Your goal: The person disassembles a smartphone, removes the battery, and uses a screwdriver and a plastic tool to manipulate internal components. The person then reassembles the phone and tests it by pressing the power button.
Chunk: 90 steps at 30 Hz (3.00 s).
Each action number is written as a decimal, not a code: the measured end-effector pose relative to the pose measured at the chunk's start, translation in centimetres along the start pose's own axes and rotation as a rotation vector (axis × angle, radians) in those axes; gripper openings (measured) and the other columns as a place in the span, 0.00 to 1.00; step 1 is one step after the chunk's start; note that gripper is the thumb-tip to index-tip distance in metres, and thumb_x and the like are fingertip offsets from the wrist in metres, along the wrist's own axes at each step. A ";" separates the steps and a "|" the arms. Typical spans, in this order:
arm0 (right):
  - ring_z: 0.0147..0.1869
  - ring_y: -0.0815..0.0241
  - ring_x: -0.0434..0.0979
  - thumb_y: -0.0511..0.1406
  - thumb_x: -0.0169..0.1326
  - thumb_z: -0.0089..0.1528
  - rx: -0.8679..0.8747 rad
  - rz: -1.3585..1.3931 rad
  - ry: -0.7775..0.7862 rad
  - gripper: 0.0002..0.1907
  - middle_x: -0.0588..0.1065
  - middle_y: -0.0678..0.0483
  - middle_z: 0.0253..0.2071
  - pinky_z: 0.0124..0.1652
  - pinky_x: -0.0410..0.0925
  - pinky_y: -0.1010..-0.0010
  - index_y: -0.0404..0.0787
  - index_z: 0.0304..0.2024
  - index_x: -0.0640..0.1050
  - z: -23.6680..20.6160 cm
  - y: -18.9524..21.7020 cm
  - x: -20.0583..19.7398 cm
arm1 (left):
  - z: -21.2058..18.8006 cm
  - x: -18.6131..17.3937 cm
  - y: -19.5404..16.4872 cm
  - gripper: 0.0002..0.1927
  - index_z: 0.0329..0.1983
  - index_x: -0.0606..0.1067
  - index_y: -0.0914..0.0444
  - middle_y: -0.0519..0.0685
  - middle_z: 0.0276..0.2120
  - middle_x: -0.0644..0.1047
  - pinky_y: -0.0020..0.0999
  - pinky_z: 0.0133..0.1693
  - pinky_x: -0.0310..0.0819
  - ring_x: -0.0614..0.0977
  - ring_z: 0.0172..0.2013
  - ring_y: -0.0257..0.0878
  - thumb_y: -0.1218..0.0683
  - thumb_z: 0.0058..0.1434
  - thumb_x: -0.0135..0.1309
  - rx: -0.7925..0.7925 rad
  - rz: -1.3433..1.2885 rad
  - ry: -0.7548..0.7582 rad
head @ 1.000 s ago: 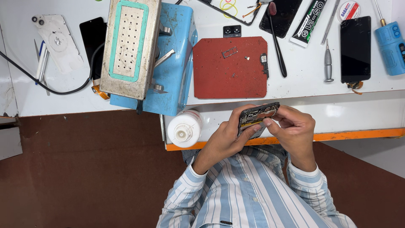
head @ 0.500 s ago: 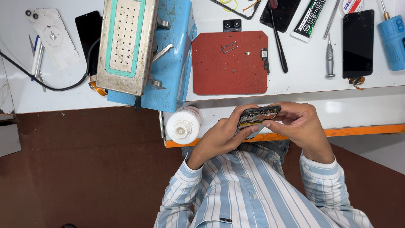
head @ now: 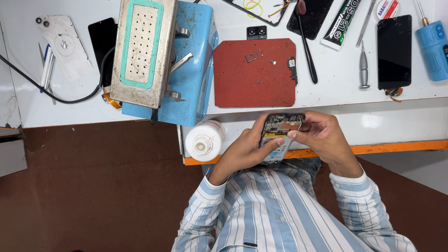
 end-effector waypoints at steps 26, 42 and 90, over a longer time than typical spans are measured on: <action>0.45 0.62 0.81 0.35 0.55 0.68 0.195 0.086 -0.087 0.20 0.81 0.43 0.46 0.46 0.74 0.71 0.27 0.58 0.77 -0.5 -2.6 2.7 | 2.4 -1.7 -0.4 0.24 0.64 0.58 0.65 0.62 0.58 0.76 0.42 0.53 0.85 0.82 0.56 0.48 0.57 0.70 0.53 0.072 -0.733 -0.364; 0.45 0.68 0.80 0.36 0.56 0.65 0.156 0.203 -0.102 0.19 0.81 0.50 0.42 0.45 0.75 0.75 0.30 0.54 0.76 -0.9 -3.7 3.1 | 2.9 -0.2 -0.6 0.25 0.69 0.63 0.72 0.63 0.67 0.70 0.46 0.63 0.74 0.72 0.67 0.55 0.61 0.71 0.49 0.014 -0.897 -0.208; 0.58 0.53 0.75 0.28 0.65 0.63 -0.901 -1.386 -0.253 0.06 0.78 0.55 0.45 0.55 0.72 0.64 0.40 0.43 0.85 18.8 14.5 2.0 | -2.2 -4.4 0.5 0.22 0.64 0.62 0.65 0.63 0.62 0.74 0.49 0.59 0.79 0.78 0.60 0.57 0.58 0.69 0.52 -0.010 -0.913 -0.500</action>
Point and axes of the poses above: each hand's wrist, its own z-axis towards the middle knuckle, its own x-axis out of the palm, y = z × x, the point moved 6 cm from there along z, towards the middle knuckle
